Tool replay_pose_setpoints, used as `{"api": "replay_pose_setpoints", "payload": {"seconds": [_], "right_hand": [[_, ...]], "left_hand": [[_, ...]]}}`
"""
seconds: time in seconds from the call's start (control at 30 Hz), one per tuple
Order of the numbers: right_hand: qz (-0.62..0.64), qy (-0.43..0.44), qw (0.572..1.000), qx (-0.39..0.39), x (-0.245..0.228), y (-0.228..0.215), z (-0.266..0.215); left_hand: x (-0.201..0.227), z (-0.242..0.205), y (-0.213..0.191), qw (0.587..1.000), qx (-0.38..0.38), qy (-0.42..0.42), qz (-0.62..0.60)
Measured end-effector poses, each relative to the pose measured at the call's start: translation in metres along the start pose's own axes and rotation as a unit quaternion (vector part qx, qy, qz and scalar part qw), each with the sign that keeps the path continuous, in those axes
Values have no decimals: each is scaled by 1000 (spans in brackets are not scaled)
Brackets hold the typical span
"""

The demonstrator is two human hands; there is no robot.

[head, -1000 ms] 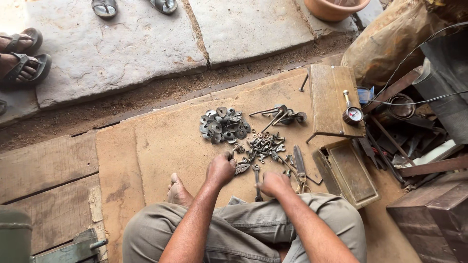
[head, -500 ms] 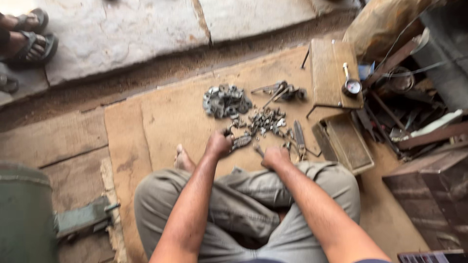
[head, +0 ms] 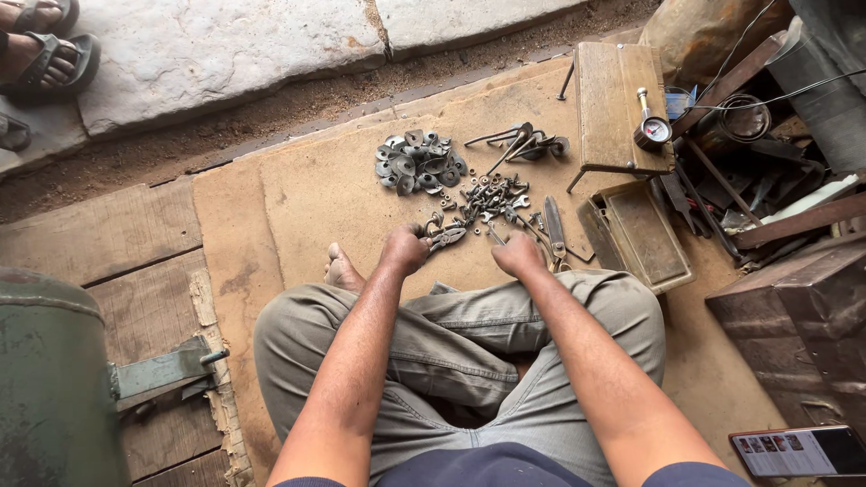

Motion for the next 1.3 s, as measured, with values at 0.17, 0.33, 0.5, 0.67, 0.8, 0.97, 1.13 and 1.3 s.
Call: {"api": "replay_pose_setpoints", "payload": {"seconds": [0.17, 0.33, 0.5, 0.67, 0.8, 0.97, 1.13, 1.3], "right_hand": [[77, 8, 997, -26, 10, 5, 19], [289, -91, 952, 39, -8, -8, 7], [237, -138, 960, 50, -25, -14, -4], [201, -146, 968, 31, -33, -6, 2], [71, -163, 984, 31, -35, -2, 4], [104, -201, 966, 125, -53, -38, -48], [194, -390, 833, 341, -56, -36, -79], [-145, -269, 927, 216, -58, 15, -44]], "left_hand": [[-4, 10, 9, 1000, -16, -21, 4], [-13, 23, 30, 995, -77, -45, 34], [-9, 21, 36, 986, -108, -105, 73], [-5, 20, 35, 987, -96, -102, 81], [-5, 21, 36, 989, -92, -88, 77], [-5, 21, 35, 991, -70, -51, 104], [-15, 28, 38, 992, -63, -66, 87], [-25, 43, 45, 988, -74, -70, 114]]}}
Point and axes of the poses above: each hand's wrist, its own z-axis towards the middle knuckle, its own y-axis out of the palm, x = y × z, the point moved 6 cm from there along z, towards the middle knuckle, and after that the axes turned 9 degrees about -z, right-handed, at the moved point
